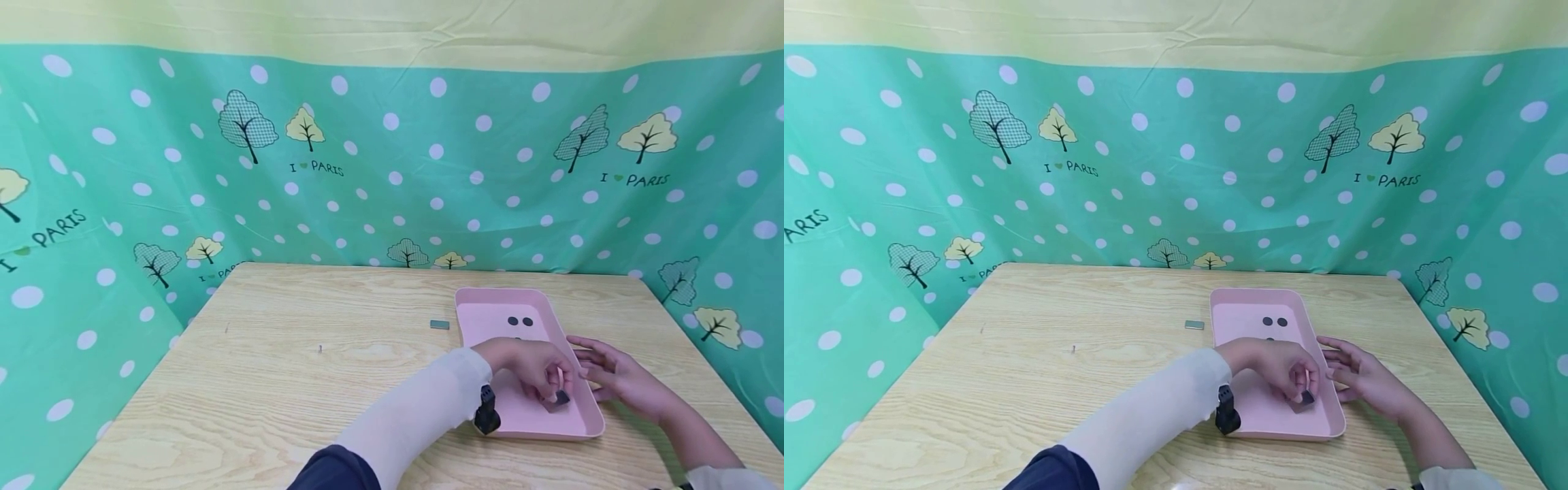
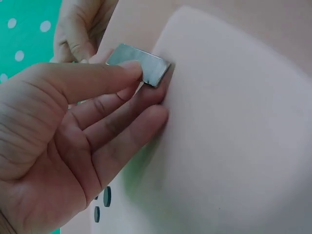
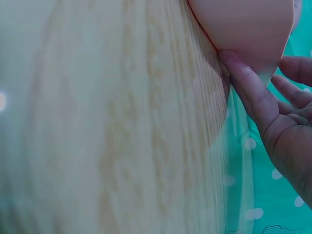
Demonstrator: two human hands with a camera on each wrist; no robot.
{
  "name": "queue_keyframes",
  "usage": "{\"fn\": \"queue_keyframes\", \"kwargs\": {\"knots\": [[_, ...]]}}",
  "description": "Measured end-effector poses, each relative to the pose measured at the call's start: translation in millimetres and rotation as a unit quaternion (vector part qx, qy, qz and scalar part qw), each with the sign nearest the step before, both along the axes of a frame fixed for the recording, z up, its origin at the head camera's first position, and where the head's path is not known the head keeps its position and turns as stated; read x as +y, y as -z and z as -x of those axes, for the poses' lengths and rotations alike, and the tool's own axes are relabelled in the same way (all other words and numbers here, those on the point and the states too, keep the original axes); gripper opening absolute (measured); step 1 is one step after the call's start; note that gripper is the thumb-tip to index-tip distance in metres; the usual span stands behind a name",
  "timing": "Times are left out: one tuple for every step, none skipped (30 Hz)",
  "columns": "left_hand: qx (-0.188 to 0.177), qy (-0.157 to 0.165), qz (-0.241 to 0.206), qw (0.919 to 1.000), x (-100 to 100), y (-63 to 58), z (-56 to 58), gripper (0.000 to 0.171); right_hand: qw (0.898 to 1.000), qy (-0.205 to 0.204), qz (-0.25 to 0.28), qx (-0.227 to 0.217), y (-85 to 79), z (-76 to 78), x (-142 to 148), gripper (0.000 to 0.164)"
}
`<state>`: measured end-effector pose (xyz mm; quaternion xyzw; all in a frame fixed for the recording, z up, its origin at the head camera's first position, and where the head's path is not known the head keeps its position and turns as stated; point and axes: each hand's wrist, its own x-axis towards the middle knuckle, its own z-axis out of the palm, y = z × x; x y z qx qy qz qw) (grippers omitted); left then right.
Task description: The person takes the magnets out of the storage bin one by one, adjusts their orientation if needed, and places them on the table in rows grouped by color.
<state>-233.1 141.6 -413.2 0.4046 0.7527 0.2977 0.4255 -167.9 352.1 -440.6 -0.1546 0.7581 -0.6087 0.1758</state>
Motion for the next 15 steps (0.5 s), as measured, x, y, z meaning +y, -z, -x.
{"fn": "queue_keyframes", "kwargs": {"knots": [[-0.011,-0.006,-0.005,0.9999,-1,-0.8,0.5,0.020,1.000,-0.001,0.001,0.000,-0.2,-0.1,0,0.056],[-0.017,-0.009,-0.009,0.9998,-1,-1.7,1.0,0.020,1.000,-0.001,0.001,0.000,-0.5,-0.3,0,0.056],[-0.018,-0.010,-0.011,0.9997,-1,-2.3,1.7,0.020,1.000,-0.001,0.001,0.000,-0.9,-0.5,0,0.056],[-0.019,-0.009,-0.013,0.9997,-2,-3.1,2.5,0.020,1.000,-0.002,0.001,0.000,-1.0,-0.6,0,0.056],[-0.017,-0.007,-0.014,0.9997,-2,-3.8,3.2,0.021,1.000,-0.002,0.002,0.001,-1.0,-0.6,0,0.056],[-0.013,-0.006,-0.013,0.9998,-2,-4.9,3.7,0.021,1.000,-0.003,0.002,0.001,-1.1,-0.6,0,0.055],[-0.008,-0.002,-0.012,0.9999,-2,-6.0,4.2,0.022,1.000,-0.003,0.003,0.001,-1.0,-0.4,0,0.055],[0.000,0.004,-0.014,0.9999,-2,-6.9,4.6,0.022,1.000,-0.003,0.003,0.000,-0.9,-0.2,0,0.055],[0.009,0.010,-0.018,0.9997,-2,-8.0,5.0,0.023,1.000,-0.002,0.002,0.000,-0.8,0.0,0,0.055],[0.016,0.012,-0.020,0.9996,-3,-9.6,4.9,0.023,1.000,-0.001,0.002,0.000,-0.5,0.2,0,0.055],[0.023,0.012,-0.020,0.9995,-3,-11.1,4.8,0.023,1.000,0.000,-0.001,-0.001,-0.6,0.3,0,0.055],[0.029,0.011,-0.022,0.9993,-4,-12.6,4.7,0.023,1.000,0.002,-0.003,-0.002,-0.7,0.4,0,0.055],[0.033,0.010,-0.024,0.9991,-5,-14.0,4.7,0.023,1.000,0.005,-0.005,-0.003,-0.8,0.4,0,0.056],[0.034,0.006,-0.027,0.9991,-6,-15.0,4.7,0.023,1.000,0.007,-0.008,-0.003,-0.9,0.3,0,0.056],[0.031,-0.003,-0.027,0.9991,-7,-16.2,4.6,0.023,1.000,0.009,-0.011,-0.003,-1.0,0.2,-1,0.057]]}}
